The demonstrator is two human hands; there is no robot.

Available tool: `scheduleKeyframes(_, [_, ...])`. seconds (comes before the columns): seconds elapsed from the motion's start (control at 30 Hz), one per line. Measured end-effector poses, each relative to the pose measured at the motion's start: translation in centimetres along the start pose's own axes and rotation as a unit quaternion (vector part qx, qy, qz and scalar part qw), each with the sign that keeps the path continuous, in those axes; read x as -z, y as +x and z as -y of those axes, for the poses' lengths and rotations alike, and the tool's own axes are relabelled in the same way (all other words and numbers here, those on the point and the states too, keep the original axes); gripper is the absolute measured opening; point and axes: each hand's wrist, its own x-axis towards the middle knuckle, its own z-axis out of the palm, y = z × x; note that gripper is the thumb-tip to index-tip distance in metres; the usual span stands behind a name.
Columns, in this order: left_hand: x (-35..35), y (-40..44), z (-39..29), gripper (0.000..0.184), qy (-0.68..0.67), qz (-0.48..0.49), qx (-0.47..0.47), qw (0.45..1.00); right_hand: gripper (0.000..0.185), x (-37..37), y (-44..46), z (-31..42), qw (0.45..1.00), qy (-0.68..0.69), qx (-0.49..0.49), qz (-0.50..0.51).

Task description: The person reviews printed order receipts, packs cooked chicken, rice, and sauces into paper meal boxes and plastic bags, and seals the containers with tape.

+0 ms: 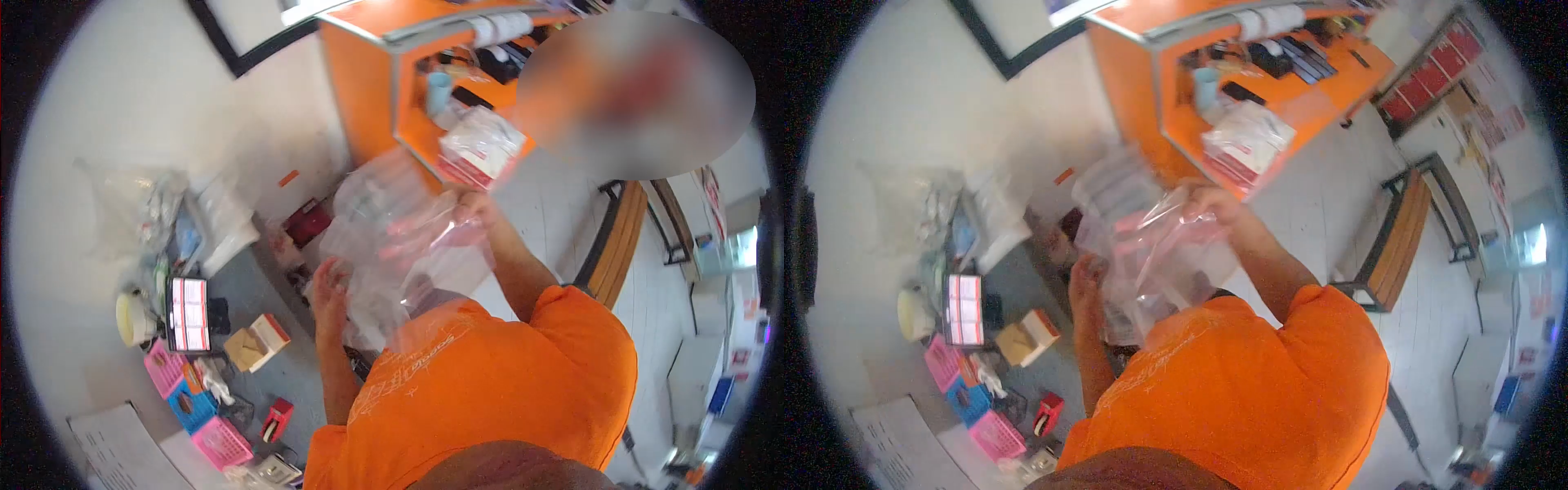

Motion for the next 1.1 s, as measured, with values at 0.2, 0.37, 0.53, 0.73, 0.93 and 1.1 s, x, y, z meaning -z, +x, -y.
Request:
scheduleKeyframes(0.2, [-13.9, -0.4, 5.3, 0.045, -0.068, 0.013, 0.384, 0.921, 0.054, 7.0, -21.2, 6.3, 0.945, -0.132, 0.147, -0.262])
scheduleKeyframes(0.37, [-28.3, 4.2, 9.8, 0.021, 0.001, 0.168, 0.192, 0.967, 0.028, 4.1, -33.6, 16.4, 0.916, -0.132, 0.214, -0.312])
scheduleKeyframes(0.53, [-45.3, 10.1, 10.1, 0.016, -0.057, 0.192, 0.197, 0.960, 0.023, 12.9, -49.2, 22.2, 0.694, -0.462, -0.012, -0.552])
scheduleKeyframes(0.73, [-52.6, 15.8, 13.2, 0.017, 0.237, 0.279, 0.139, 0.920, 0.028, 27.6, -57.1, 25.5, 0.439, -0.640, -0.336, -0.533])
scheduleKeyframes(0.93, [-58.6, 23.2, 15.7, 0.017, 0.205, 0.314, 0.209, 0.903, 0.025, 45.1, -49.8, 34.8, 0.472, -0.699, -0.117, -0.524])
scheduleKeyframes(1.1, [-62.0, 29.7, 19.9, 0.016, 0.088, 0.215, 0.228, 0.945, 0.026, 59.1, -35.0, 41.7, 0.447, -0.725, -0.012, -0.523])
